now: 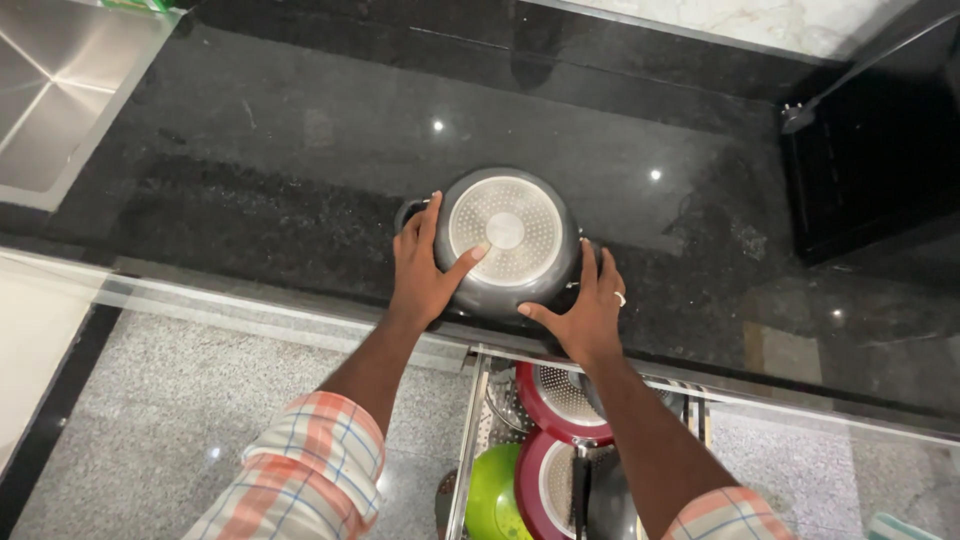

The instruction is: The person opens a drawer and removes several pots and pans, placing them on the kitchen countertop. They then stack the pans together and arrange the pots on the counter next to the sink.

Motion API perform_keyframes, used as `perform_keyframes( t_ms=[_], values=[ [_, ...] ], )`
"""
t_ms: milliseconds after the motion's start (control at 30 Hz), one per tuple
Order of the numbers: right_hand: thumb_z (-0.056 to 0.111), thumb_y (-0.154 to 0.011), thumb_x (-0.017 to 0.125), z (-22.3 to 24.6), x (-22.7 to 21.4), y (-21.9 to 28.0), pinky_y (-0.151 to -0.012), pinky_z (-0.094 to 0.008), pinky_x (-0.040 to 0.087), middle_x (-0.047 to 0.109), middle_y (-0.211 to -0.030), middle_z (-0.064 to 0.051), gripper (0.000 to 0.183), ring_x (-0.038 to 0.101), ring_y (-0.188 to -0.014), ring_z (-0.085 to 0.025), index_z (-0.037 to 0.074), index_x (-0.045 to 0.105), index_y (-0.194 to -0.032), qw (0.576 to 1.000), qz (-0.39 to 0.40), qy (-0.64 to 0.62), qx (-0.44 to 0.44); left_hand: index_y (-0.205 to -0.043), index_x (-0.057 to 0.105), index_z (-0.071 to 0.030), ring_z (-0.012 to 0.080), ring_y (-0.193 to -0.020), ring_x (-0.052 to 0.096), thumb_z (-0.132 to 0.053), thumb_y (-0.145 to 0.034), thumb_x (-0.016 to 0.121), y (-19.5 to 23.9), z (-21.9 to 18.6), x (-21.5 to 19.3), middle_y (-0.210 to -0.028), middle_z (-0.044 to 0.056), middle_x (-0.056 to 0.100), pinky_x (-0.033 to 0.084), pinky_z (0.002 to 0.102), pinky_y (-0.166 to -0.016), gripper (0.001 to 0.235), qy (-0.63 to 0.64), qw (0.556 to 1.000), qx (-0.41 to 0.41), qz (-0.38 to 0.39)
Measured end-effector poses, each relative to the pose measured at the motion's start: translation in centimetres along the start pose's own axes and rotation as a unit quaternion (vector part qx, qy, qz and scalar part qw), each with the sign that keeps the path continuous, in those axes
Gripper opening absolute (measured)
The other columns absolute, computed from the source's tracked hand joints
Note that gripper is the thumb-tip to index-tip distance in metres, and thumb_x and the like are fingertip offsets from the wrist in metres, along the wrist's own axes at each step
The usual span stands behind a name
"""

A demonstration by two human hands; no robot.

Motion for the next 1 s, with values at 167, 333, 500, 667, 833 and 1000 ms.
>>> perform_keyframes(
  t_ms=[167,333,500,667,833,1000],
  values=[
    [0.066,-0.062,0.088,0.0,-0.1,0.0,-0.116,-0.063,0.027,0.024,-0.159,-0.034,0.131,0.025,-0.146,-0.052,0.008,0.024,-0.160,1.000,-0.010,0.010,-0.014,-0.163,0.030,-0.020,0.0403,-0.137,0.040,-0.052,-0.088,0.078,-0.1,0.5,0.2,-0.152,0.021,0.044,0.031,0.056,-0.115,0.095,-0.031,0.999,0.020,-0.016],
    [0.065,-0.063,0.088,0.2,-0.1,0.0,-0.117,-0.061,0.027,0.023,-0.160,-0.034,0.128,0.024,-0.148,-0.051,0.008,0.026,-0.160,1.000,-0.008,0.008,-0.018,-0.163,0.030,-0.020,0.0386,-0.140,0.039,-0.054,-0.089,0.076,0.0,0.3,0.2,-0.151,0.020,0.045,0.027,0.057,-0.115,0.094,-0.060,0.998,0.024,-0.013],
    [0.063,-0.065,0.088,0.3,-0.2,-0.1,-0.116,-0.062,0.026,0.020,-0.161,-0.034,0.127,0.021,-0.148,-0.051,0.009,0.024,-0.160,1.000,0.008,-0.002,-0.012,-0.162,0.031,-0.020,0.0373,-0.139,0.041,-0.056,-0.089,0.075,0.0,-0.1,0.0,-0.150,0.019,0.046,0.027,0.058,-0.113,0.092,-0.066,0.997,0.012,-0.023],
    [0.064,-0.065,0.087,0.1,-0.1,-0.1,-0.117,-0.062,0.027,0.021,-0.161,-0.033,0.125,0.022,-0.149,-0.050,0.010,0.025,-0.160,1.000,0.007,0.009,-0.017,-0.162,0.032,-0.021,0.0361,-0.138,0.042,-0.059,-0.088,0.073,0.5,-0.3,-0.4,-0.148,0.017,0.048,0.028,0.058,-0.112,0.092,-0.090,0.996,-0.012,-0.023],
    [0.065,-0.066,0.086,0.6,-0.5,0.1,-0.117,-0.061,0.026,0.022,-0.162,-0.030,0.124,0.023,-0.150,-0.047,0.011,0.026,-0.160,0.999,0.021,0.027,0.000,-0.162,0.032,-0.020,0.0375,-0.136,0.041,-0.061,-0.091,0.071,0.5,-0.2,-0.4,-0.146,0.020,0.047,0.027,0.060,-0.111,0.091,-0.108,0.994,-0.021,-0.005],
    [0.064,-0.067,0.085,0.6,-0.5,0.0,-0.117,-0.061,0.022,0.021,-0.163,-0.028,0.122,0.022,-0.150,-0.047,0.011,0.026,-0.159,0.999,0.028,0.020,0.005,-0.160,0.035,-0.021,0.0360,-0.138,0.042,-0.060,-0.088,0.072,0.5,-1.0,-1.0,-0.146,0.018,0.049,0.028,0.057,-0.112,0.090,-0.091,0.995,-0.032,-0.025]
  ],
)
Point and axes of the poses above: each hand's wrist, its own y-axis away from the middle knuckle, its own x-axis out of the palm, z = x × y, the point moved 9 cm from there along -y, towards the middle knuckle
